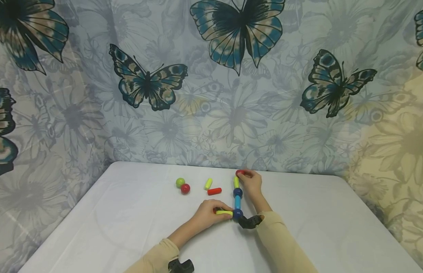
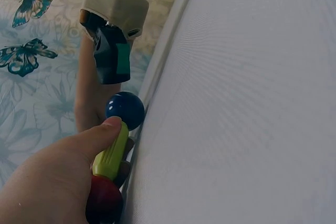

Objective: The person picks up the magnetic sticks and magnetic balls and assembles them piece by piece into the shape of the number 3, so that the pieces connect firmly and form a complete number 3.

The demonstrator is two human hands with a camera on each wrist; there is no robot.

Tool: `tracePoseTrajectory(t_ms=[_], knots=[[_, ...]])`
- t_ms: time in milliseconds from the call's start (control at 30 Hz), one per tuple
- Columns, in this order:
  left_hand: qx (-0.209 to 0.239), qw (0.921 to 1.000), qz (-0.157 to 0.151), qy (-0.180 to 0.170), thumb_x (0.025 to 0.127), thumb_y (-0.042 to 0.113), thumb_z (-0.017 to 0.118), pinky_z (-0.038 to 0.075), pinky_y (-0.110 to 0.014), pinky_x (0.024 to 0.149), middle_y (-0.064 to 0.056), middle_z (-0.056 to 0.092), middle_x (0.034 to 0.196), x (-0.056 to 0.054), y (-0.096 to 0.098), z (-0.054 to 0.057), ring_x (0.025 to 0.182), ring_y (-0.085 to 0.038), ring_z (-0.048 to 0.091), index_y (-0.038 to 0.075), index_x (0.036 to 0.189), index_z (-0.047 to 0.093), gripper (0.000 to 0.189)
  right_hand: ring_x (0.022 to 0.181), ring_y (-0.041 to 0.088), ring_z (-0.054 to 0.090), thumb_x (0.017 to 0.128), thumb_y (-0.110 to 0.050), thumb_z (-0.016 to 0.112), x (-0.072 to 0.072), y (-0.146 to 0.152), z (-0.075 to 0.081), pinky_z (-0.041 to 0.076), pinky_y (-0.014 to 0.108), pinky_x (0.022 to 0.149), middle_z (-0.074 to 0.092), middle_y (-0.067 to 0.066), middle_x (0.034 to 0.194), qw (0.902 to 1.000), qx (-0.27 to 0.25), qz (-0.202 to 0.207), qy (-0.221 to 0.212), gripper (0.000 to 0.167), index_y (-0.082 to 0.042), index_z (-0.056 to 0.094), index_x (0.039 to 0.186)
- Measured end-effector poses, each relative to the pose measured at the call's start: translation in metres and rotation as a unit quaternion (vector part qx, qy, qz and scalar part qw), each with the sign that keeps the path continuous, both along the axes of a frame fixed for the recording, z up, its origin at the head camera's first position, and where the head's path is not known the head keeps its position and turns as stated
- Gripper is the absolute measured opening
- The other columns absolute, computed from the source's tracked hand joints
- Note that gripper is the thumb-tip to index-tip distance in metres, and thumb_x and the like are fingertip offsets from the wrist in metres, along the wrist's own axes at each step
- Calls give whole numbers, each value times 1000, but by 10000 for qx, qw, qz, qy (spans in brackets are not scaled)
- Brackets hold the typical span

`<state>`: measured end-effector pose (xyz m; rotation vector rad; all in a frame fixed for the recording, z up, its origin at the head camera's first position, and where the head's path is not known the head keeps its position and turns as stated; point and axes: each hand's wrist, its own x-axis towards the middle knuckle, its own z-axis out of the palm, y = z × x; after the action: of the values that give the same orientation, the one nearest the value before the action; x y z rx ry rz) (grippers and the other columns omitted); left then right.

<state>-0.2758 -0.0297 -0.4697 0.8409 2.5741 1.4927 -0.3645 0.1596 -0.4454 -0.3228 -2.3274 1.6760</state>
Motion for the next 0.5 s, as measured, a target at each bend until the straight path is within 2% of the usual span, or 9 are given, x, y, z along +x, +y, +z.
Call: tracePoseTrajectory(t_ms=[333,500], knots=[[69,9999,-71,62,83,33,77,48,-17,73,9,76,97,0,0,1,83,2,59,24,102,77,21,118,35,58,93,-15,64,-1,-9,6,51,44,99,59,24,129,9997,-54,1,-228,38,3,60,127],[80,9999,-88,70,83,33,76,48,-16,75,9,76,97,0,0,0,84,2,60,23,103,77,22,118,34,57,93,-13,64,-4,-10,4,51,43,99,59,23,129,9993,-24,101,-356,37,1,60,127]])
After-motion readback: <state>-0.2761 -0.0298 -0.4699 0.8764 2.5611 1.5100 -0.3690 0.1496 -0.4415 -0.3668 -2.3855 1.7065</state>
